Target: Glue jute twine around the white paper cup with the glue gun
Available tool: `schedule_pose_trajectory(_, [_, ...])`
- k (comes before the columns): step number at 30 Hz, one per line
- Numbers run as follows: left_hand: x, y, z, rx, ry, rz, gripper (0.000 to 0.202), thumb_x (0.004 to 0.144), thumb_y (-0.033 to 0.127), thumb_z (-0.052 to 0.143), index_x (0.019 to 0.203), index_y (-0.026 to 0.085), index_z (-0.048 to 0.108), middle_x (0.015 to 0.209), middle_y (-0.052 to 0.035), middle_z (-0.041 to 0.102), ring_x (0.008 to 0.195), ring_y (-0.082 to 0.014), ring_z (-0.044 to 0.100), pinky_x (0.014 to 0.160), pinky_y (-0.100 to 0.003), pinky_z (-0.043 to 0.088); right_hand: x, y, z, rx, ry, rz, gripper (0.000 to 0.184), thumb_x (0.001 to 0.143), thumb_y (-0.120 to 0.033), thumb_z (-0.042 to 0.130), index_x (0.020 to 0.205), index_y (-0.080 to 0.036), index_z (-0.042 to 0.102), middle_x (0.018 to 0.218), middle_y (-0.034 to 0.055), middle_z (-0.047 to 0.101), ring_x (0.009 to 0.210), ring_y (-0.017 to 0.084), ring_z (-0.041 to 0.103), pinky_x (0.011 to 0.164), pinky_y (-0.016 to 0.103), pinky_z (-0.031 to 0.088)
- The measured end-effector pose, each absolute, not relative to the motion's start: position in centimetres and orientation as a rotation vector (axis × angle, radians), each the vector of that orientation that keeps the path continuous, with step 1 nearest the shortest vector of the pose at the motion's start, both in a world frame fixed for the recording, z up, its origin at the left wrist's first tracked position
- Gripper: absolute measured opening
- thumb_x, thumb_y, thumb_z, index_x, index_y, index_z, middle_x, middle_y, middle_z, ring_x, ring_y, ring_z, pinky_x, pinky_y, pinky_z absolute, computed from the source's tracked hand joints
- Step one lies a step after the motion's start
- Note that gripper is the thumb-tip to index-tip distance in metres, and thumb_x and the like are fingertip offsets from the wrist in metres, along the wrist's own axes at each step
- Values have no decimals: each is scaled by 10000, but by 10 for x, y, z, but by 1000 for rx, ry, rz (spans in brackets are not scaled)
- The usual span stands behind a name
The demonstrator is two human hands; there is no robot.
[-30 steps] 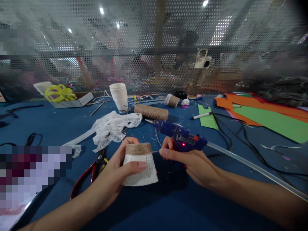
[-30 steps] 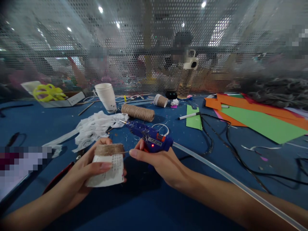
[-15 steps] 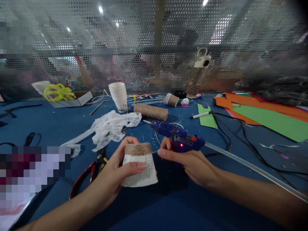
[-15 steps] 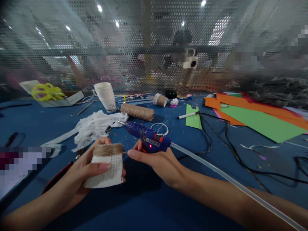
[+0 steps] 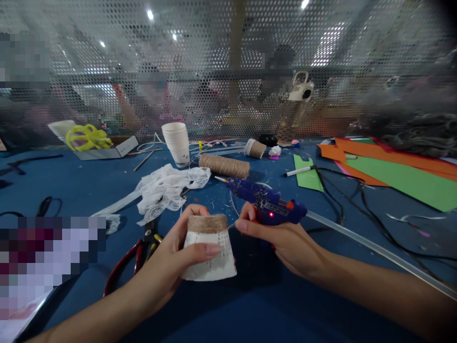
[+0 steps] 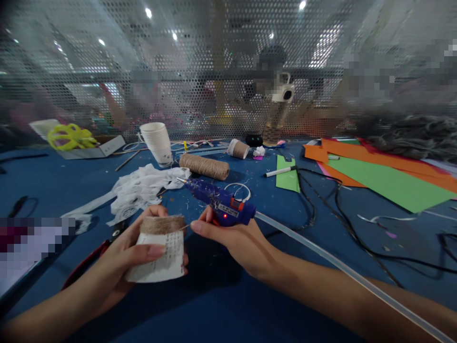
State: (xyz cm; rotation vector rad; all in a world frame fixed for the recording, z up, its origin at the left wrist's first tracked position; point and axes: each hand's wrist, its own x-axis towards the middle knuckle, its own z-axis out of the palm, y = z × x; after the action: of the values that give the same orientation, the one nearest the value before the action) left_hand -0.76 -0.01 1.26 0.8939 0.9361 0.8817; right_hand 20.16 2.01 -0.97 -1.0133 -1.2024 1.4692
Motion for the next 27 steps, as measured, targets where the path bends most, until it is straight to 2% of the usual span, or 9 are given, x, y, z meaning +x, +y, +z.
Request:
schedule_pose_trajectory(8, [-9,0,11,903,962,878,494,690,211,847,1029,292,496,858,13,724,725,-261,784,695,-374,619,202,22,-9,-985,-1241,1452,326,760,-337,839,702,-219,541,743,-54,509,729,136,437,762,308,374])
schedule_pose_trajectory(13, [-7,0,14,860,923,909,468,697,207,844,996,275,492,827,5,750,698,-251,787,682,-378,641,201,18,-6,-1030,-1294,1444,332,761,-356,829,700,-216,534,763,-41,543,744,139,464,767,307,401])
schedule_pose_trajectory(24, [-9,1,13,887,903,950,391,745,226,811,991,284,512,817,15,756,664,-244,796,601,-300,625,201,12,-1,-1071,-1493,1345,270,811,-377,760,700,-230,562,783,-17,601,761,162,546,800,335,484])
schedule_pose_trajectory(27, [-9,1,12,873,888,957,377,747,210,801,983,282,516,810,11,762,666,-259,800,593,-315,633,199,12,-2,-1085,-1478,1310,267,789,-385,779,696,-233,579,791,-8,627,779,176,571,806,350,502])
